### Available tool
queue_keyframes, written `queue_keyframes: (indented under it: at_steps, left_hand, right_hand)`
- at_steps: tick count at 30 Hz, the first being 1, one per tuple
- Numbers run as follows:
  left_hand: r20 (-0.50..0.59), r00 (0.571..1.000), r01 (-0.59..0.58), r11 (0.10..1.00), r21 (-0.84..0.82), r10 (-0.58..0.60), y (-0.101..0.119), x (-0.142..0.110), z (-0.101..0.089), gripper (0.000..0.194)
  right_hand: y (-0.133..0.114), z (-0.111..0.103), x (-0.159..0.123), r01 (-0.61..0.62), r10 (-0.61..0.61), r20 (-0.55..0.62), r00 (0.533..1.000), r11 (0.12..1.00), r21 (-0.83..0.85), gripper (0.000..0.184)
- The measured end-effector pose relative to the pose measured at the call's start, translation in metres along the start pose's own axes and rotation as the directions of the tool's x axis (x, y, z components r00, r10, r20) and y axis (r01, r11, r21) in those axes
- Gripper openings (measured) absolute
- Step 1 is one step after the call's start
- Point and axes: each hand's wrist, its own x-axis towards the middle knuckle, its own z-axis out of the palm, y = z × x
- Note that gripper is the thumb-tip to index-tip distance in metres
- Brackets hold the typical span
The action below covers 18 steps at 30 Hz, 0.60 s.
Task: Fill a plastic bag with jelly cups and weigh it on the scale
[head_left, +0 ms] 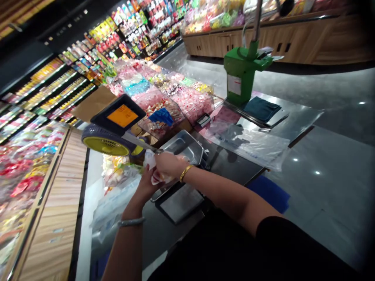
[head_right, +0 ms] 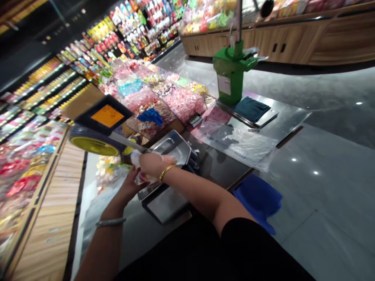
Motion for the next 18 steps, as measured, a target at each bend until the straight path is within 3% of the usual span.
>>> queue_keyframes:
  at_steps: [4, 6, 10, 13, 16, 18]
  left_hand:
    - [-0.035, 0.997, 0.061, 0.997, -0.041, -0.063, 0.028, -0.012, -0.005, 0.057]
    - [-0.074, 0.994, 0.079, 0.995, -0.055, -0.083, 0.038, -0.015, -0.005, 0.054]
    - [-0.152, 0.979, 0.127, 0.990, -0.054, -0.134, 0.053, -0.023, -0.003, 0.049]
    - [-0.233, 0.965, 0.110, 0.992, -0.064, -0.122, 0.062, -0.033, 0.000, 0.051]
    - [-0.312, 0.946, 0.066, 0.995, -0.078, -0.087, 0.070, -0.047, 0.005, 0.052]
    - [-0.350, 0.934, 0.036, 0.996, -0.084, -0.063, 0.076, -0.057, 0.008, 0.050]
  right_hand:
    - [0.024, -0.021, -0.007, 0.028, -0.028, -0.021, 0.999, 1.000, -0.011, 0.029]
    - [0.042, -0.033, -0.018, 0.042, -0.044, -0.093, 0.995, 0.999, -0.020, 0.026]
    - [0.088, -0.048, -0.075, -0.042, 0.037, -0.230, 0.973, 0.999, -0.018, 0.025]
    - [0.131, -0.032, -0.138, -0.178, 0.171, -0.246, 0.954, 0.984, -0.008, 0.026]
    - [0.165, 0.005, -0.196, -0.381, 0.378, -0.189, 0.906, 0.924, 0.021, 0.027]
    - [0.175, 0.033, -0.221, -0.425, 0.426, -0.134, 0.895, 0.905, 0.039, 0.038]
